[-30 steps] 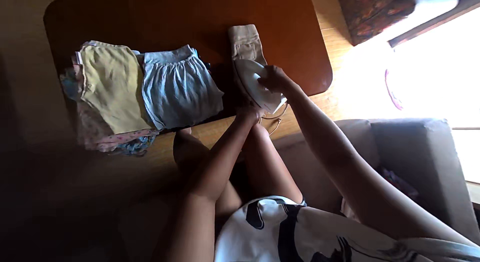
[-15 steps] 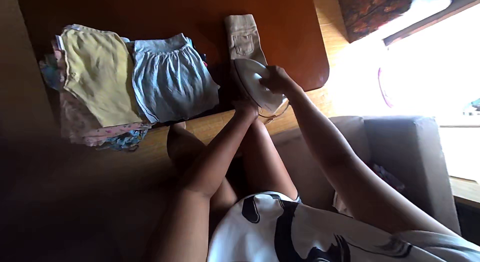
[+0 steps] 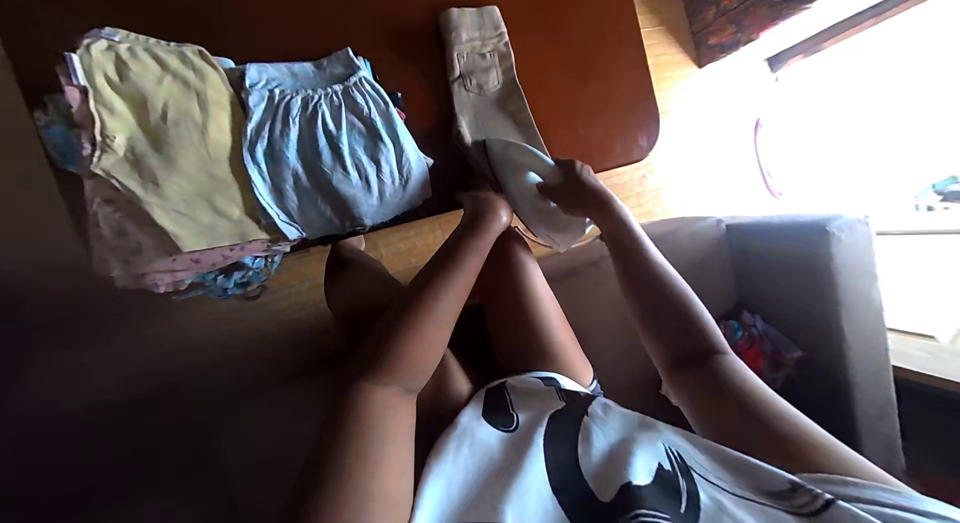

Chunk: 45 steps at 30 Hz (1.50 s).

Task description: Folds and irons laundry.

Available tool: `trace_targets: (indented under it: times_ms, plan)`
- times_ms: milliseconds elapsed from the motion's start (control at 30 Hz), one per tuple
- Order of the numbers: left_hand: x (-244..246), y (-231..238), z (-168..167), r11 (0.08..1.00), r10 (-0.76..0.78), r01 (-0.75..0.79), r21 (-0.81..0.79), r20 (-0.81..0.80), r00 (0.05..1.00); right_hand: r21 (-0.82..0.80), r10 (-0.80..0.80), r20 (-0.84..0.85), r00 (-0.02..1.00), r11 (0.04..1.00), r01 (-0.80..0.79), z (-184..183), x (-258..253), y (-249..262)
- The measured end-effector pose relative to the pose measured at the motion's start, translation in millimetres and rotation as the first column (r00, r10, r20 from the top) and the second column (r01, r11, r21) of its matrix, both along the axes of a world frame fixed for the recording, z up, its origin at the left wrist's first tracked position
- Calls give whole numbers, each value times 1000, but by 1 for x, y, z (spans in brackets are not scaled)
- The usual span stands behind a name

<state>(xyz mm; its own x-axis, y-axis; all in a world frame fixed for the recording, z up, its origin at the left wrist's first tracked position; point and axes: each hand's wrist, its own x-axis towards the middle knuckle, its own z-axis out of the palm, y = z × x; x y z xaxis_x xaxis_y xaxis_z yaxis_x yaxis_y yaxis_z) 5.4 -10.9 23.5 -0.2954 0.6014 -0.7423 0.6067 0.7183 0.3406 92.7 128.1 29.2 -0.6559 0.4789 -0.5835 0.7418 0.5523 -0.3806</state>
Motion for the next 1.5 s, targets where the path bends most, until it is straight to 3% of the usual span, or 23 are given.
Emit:
trace_targets:
  times_ms: [100, 267, 433, 533, 600, 800, 900, 1000, 1133, 1233, 1400, 1500]
  plan:
    - [2, 4, 0, 998, 60, -60, 5, 0, 998, 17, 43, -34, 998, 999, -43, 0, -38, 6]
    - [-3, 5, 1, 1000, -4, 4, 8, 15, 1000, 20, 70, -68, 995, 997, -69, 5, -99, 10]
    - [-1, 7, 2, 999, 47, -47, -1, -20, 999, 3, 20, -54, 998, 1000, -20, 0, -39, 8]
    - [-2, 5, 6, 1000, -12, 11, -29, -6, 1000, 16, -72, -21, 997, 997, 73, 0, 15, -4]
    - [-3, 8, 4, 995, -77, 77, -63, -2, 997, 23, -135, 1, 991, 991, 135, 2, 26, -11]
    - [-2, 5, 13, 990, 137, -138, 26, 40, 990, 86, -189, -91, 978, 977, 196, 6, -64, 11]
    - [-4, 0, 4, 995, 86, -89, 41, 59, 994, 88, -202, -122, 972, 973, 213, 5, -102, 34]
    - [-2, 1, 5, 1000, 6, -7, 12, 46, 999, 86, -169, -101, 980, 980, 178, 4, -92, 44]
    - [0, 4, 8, 995, 101, -102, 18, 21, 995, 71, -192, -62, 979, 978, 196, 2, -22, 22]
    - [0, 5, 5, 1000, 12, -11, -23, 10, 1000, 76, -222, -32, 974, 972, 224, 3, 16, 3]
    - [3, 6, 6, 993, 115, -116, 6, 22, 993, 95, -194, -29, 981, 976, 196, 7, -24, 15]
    - [0, 7, -6, 999, 40, -40, 11, -8, 999, 112, -163, -75, 984, 979, 171, 5, -67, 33]
